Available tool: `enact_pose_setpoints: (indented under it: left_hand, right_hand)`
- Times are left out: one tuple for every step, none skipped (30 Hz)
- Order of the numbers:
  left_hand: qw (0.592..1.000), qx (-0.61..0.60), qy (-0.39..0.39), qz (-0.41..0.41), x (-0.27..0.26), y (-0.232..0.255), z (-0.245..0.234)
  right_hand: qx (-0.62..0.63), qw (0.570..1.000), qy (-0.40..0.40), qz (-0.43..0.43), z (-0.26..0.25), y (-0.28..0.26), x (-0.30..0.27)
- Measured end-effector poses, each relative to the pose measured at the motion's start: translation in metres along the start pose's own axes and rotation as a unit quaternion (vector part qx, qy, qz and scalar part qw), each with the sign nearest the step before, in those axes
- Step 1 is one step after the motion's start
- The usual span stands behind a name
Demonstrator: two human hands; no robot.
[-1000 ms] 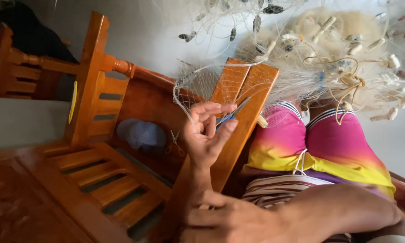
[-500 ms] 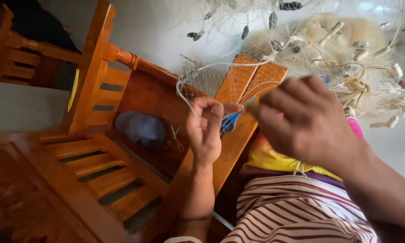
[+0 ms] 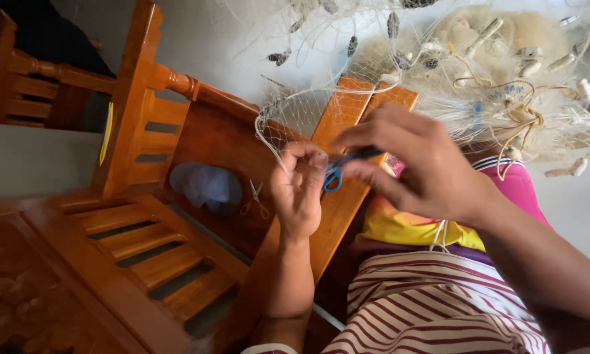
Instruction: Repairing a fishing net using a netting needle and scissors
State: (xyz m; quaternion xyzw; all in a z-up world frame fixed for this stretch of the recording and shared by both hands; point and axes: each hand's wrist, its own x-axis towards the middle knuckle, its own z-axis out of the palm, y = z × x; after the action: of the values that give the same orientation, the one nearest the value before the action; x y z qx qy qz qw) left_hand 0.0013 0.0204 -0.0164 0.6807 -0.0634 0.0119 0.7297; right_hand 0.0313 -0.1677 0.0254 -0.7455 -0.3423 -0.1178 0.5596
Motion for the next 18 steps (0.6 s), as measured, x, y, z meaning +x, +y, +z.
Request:
enact_pose_setpoints:
  left_hand:
    - [1.0, 0.001, -0.003, 0.0, -0.001, -0.002, -0.001]
    - [1.0, 0.009, -0.01, 0.011, -0.001, -0.005, -0.003]
    - [0.999, 0.019, -0.017, 0.02, -0.003, -0.007, -0.004]
    - [0.999, 0.019, -0.02, 0.018, -0.002, -0.005, -0.003]
    - [0.999, 0.024, -0.017, 0.024, -0.002, -0.003, -0.002]
    - [0.999, 0.029, -0.015, 0.031, -0.002, -0.001, -0.001]
    - [0.999, 0.029, -0.014, 0.028, 0.0, 0.003, 0.002]
    - [0.997, 0.069, -0.01, 0.042, 0.001, 0.007, 0.004]
    - [0.992, 0.111, -0.007, 0.055, 0.003, 0.011, 0.006]
    - [0.992, 0.112, -0.007, 0.053, 0.001, 0.009, 0.004]
    - [0.99, 0.13, -0.001, 0.056, 0.001, 0.007, 0.003]
    - [0.987, 0.148, 0.004, 0.059, 0.001, 0.006, 0.003]
    - [0.987, 0.148, 0.004, 0.057, 0.002, 0.007, 0.004]
    - [0.987, 0.153, 0.005, 0.056, 0.002, 0.009, 0.005]
    - [0.986, 0.158, 0.006, 0.057, 0.004, 0.011, 0.006]
    - [0.986, 0.159, 0.004, 0.057, 0.003, 0.01, 0.007]
    - [0.994, 0.102, -0.014, 0.045, 0.002, 0.009, 0.007]
    - [0.998, 0.044, -0.033, 0.032, 0.001, 0.008, 0.008]
  right_hand:
    - [-0.001, 1.0, 0.002, 0.001, -0.001, -0.005, 0.003]
    - [0.011, 1.0, -0.007, 0.028, -0.001, -0.009, 0.006]
    - [0.024, 0.998, -0.016, 0.057, -0.002, -0.014, 0.008]
    - [0.024, 0.998, -0.014, 0.06, -0.007, -0.02, 0.011]
    - [0.075, 0.996, -0.004, 0.039, -0.012, -0.026, 0.012]
    - [0.125, 0.992, 0.007, 0.019, -0.017, -0.031, 0.014]
    - [0.126, 0.992, 0.006, 0.021, -0.022, -0.033, 0.015]
    - [0.197, 0.98, -0.027, -0.003, -0.028, -0.035, 0.016]
    - [0.268, 0.961, -0.058, -0.028, -0.033, -0.036, 0.016]
    - [0.27, 0.961, -0.058, -0.027, -0.034, -0.042, 0.018]
    - [0.053, 0.996, -0.064, -0.024, -0.036, -0.048, 0.02]
    - [-0.166, 0.984, -0.067, -0.02, -0.039, -0.055, 0.023]
    - [-0.165, 0.984, -0.067, -0.019, -0.038, -0.05, 0.021]
    - [-0.299, 0.95, -0.085, -0.004, -0.038, -0.046, 0.02]
    - [-0.429, 0.898, -0.099, 0.009, -0.038, -0.042, 0.019]
    - [-0.43, 0.898, -0.098, 0.01, -0.036, -0.037, 0.019]
    - [-0.463, 0.865, -0.184, 0.06, -0.034, -0.031, 0.02]
    - [-0.492, 0.821, -0.267, 0.113, -0.032, -0.025, 0.022]
